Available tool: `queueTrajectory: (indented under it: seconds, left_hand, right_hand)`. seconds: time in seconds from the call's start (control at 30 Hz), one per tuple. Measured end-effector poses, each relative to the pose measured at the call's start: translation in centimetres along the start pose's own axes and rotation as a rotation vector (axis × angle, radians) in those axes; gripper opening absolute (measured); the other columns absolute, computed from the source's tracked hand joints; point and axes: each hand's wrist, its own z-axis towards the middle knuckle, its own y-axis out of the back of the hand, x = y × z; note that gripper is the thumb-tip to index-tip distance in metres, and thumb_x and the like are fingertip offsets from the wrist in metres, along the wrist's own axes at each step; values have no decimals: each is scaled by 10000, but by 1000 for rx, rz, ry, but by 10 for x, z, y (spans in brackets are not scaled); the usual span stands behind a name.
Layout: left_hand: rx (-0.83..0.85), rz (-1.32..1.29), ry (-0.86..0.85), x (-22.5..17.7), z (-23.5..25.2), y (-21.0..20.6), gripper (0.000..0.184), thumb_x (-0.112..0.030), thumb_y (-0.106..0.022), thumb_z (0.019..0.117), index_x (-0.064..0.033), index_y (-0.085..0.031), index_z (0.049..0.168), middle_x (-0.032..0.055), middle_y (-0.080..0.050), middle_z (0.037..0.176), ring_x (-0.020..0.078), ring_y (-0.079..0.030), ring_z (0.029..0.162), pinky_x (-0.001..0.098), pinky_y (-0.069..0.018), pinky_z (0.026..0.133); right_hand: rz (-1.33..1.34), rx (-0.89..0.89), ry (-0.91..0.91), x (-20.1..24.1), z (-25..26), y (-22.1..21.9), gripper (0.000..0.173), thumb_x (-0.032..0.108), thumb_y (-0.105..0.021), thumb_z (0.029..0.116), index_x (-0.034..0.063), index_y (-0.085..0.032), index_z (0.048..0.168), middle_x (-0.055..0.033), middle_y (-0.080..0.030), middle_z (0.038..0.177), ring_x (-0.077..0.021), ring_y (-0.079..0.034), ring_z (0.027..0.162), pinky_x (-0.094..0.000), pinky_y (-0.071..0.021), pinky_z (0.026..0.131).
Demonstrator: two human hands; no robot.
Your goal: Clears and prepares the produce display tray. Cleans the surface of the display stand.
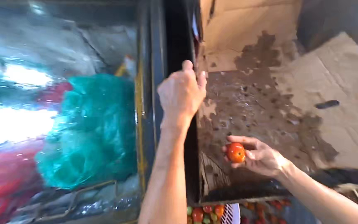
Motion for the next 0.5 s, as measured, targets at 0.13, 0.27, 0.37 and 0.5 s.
queueTrajectory:
  seconds: [0.13, 0.27, 0.37, 0.5]
  left_hand:
    - [-115, 16, -63, 6, 0, -12, 379, -349, -565, 1034, 0, -658, 1148, 216, -697, 821, 437, -706, 812, 604, -511, 665]
    - [-80, 18, -54, 4, 1, -11, 420, -372, -509, 1059, 4, -647, 1184, 281, -688, 866, 515, -687, 849, 685, -491, 688]
    - [-65, 32, -43, 5, 2, -11, 461, -403, -496, 1065, 18, -635, 1195, 329, -680, 906, 572, -670, 888, 732, -472, 707]
    - [-55, 7, -45, 8, 3, -12, 483, -393, -524, 1055, 45, -623, 1232, 377, -664, 944, 614, -648, 928, 766, -454, 739]
  right_hand:
    - [-178, 60, 61, 0, -6, -1, 359, 229, -740, 925, 208, -644, 1271, -71, -719, 1224, -188, -730, 1054, -335, -624, 862]
    - [-381, 98, 129, -6, -15, -9, 368, 221, -815, 866, 174, -685, 1207, -59, -743, 1179, -174, -728, 1050, -334, -607, 905]
    - [-592, 82, 81, -13, -51, -27, 343, 207, -809, 864, 73, -714, 1164, -77, -753, 1138, -148, -727, 1012, -307, -607, 883]
    - [-793, -43, -74, -27, -121, -44, 318, 118, -777, 870, -7, -716, 1156, -84, -750, 1092, -104, -724, 929, -278, -615, 826]
